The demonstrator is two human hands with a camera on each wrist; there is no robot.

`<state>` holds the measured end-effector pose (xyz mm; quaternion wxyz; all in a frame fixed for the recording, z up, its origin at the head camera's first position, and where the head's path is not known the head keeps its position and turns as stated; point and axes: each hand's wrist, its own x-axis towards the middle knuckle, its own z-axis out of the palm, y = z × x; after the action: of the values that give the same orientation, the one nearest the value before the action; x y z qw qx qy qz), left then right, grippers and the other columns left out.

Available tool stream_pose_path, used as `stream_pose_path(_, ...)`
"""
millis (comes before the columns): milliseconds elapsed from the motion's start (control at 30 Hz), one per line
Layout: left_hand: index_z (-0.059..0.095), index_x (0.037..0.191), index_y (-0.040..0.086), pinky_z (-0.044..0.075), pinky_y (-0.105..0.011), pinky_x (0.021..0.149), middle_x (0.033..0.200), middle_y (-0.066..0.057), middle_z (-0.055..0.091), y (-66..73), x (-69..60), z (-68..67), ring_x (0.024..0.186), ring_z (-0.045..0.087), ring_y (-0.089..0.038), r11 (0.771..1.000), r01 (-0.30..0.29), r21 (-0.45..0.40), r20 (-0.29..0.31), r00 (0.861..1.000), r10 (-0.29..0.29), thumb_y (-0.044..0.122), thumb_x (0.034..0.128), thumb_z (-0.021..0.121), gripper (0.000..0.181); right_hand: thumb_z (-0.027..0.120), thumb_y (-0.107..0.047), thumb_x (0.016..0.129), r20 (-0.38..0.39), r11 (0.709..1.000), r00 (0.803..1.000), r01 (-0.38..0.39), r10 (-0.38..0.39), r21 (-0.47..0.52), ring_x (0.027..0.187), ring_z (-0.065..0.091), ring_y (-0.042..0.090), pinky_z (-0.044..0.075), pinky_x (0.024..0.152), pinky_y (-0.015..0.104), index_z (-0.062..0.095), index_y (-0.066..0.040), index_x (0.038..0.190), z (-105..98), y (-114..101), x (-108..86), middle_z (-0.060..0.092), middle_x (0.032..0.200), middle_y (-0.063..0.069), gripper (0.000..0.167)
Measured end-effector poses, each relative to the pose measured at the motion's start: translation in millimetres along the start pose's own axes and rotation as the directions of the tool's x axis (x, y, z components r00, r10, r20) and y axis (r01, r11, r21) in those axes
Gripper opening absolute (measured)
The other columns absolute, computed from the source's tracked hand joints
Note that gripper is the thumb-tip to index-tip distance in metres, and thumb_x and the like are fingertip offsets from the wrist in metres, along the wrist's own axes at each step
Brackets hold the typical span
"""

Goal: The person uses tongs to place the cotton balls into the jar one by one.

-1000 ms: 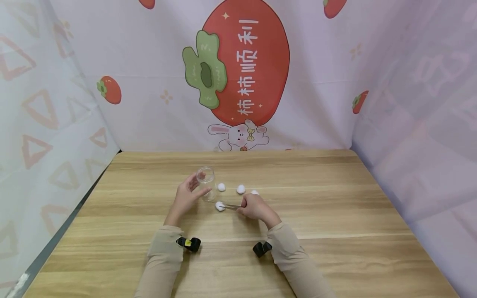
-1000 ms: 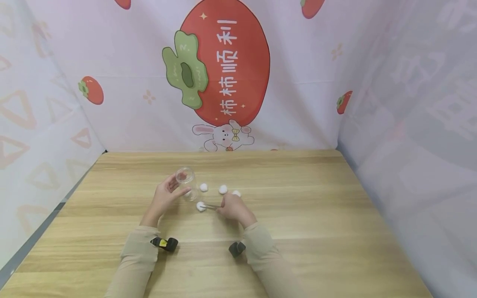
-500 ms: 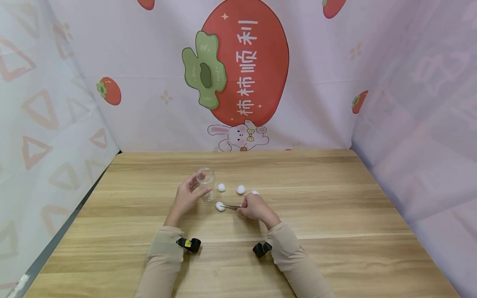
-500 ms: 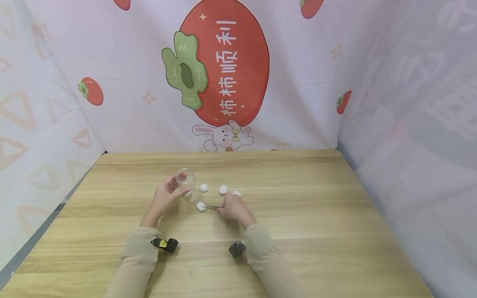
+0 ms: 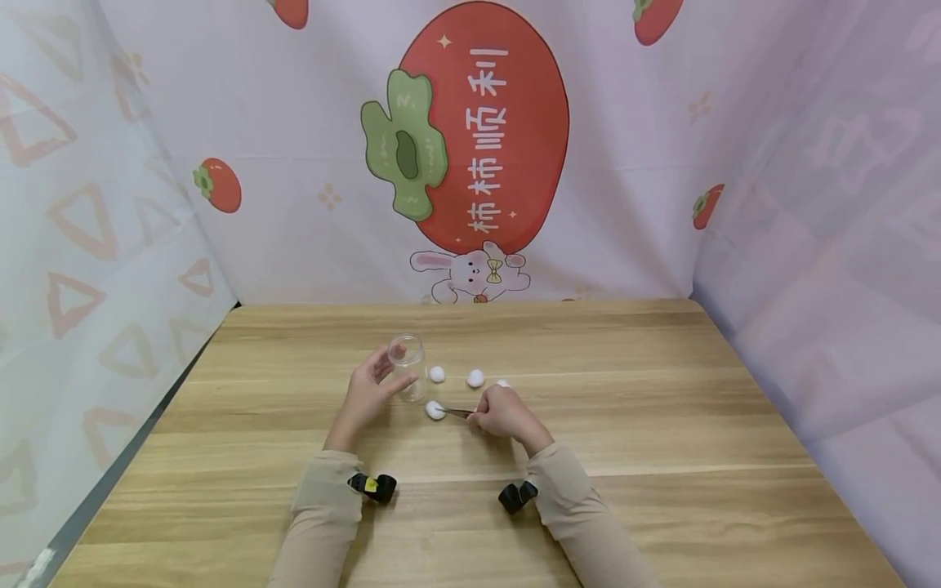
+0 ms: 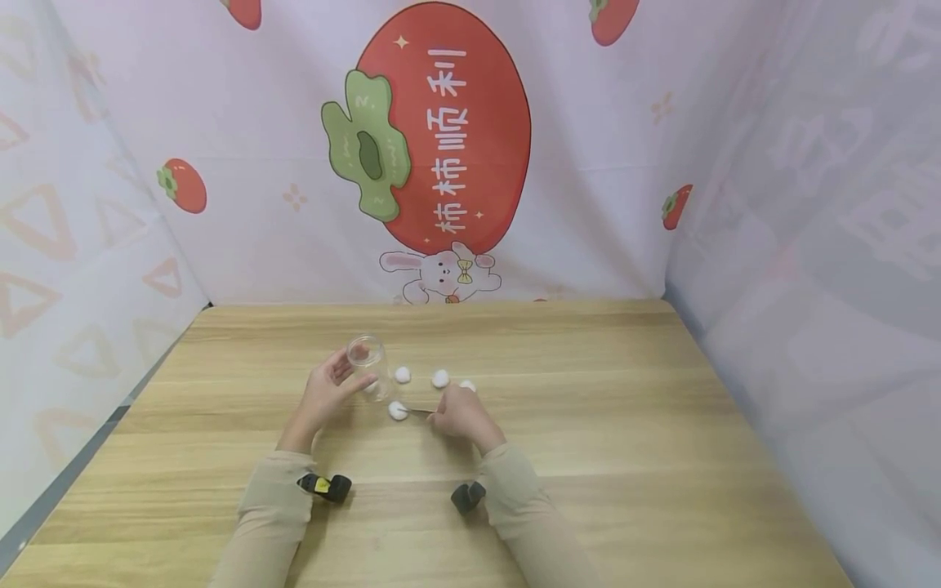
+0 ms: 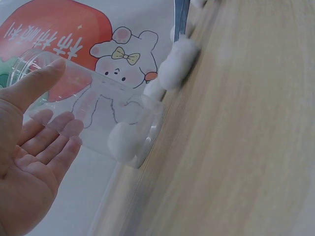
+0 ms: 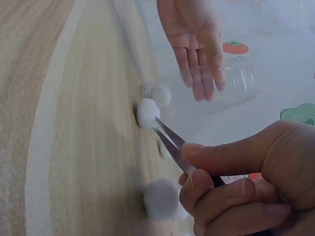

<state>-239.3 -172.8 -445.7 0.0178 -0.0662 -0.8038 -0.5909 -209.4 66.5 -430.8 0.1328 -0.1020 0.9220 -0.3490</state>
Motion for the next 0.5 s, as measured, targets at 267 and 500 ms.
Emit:
stream_pose_path(267, 0.044, 0.14, 0.002, 0.039, -0.04, 0.118, 0.141, -0.019, 0.054, -0.9, -0.6, 0.3, 0.135, 0.049, -0.033, 1.0, 0.002, -0.003, 0.003, 1.0, -0.002, 0.016, 0.0818, 0.077, 0.068, 0.072, -0.009, 0.085, 0.044, 0.99, 0.999, -0.007, 0.001, 0.139, 0.049, 0.039, 0.007, 0.031, 0.044, 0.015, 0.064, 0.002, 0.068, -4.8, 0.7, -3.0, 0.051, 0.056, -0.002, 0.022)
stream_pose_path(500, 0.042, 0.141, 0.0, 0.04, -0.041, 0.118, 0.141, -0.021, 0.053, 1.4, -1.1, -0.2, 0.135, 0.049, -0.035, 1.0, 0.0, 0.006, 0.001, 1.0, 0.0, 0.015, 0.0825, 0.076, 0.07, 0.071, -0.009, 0.085, 0.049, 0.983, 0.998, -0.052, 0.044, 0.177, 0.048, 0.04, 0.007, 0.031, 0.043, 0.016, 0.061, -0.002, 0.067, -6.6, -0.4, -1.7, 0.059, 0.057, 0.007, 0.022)
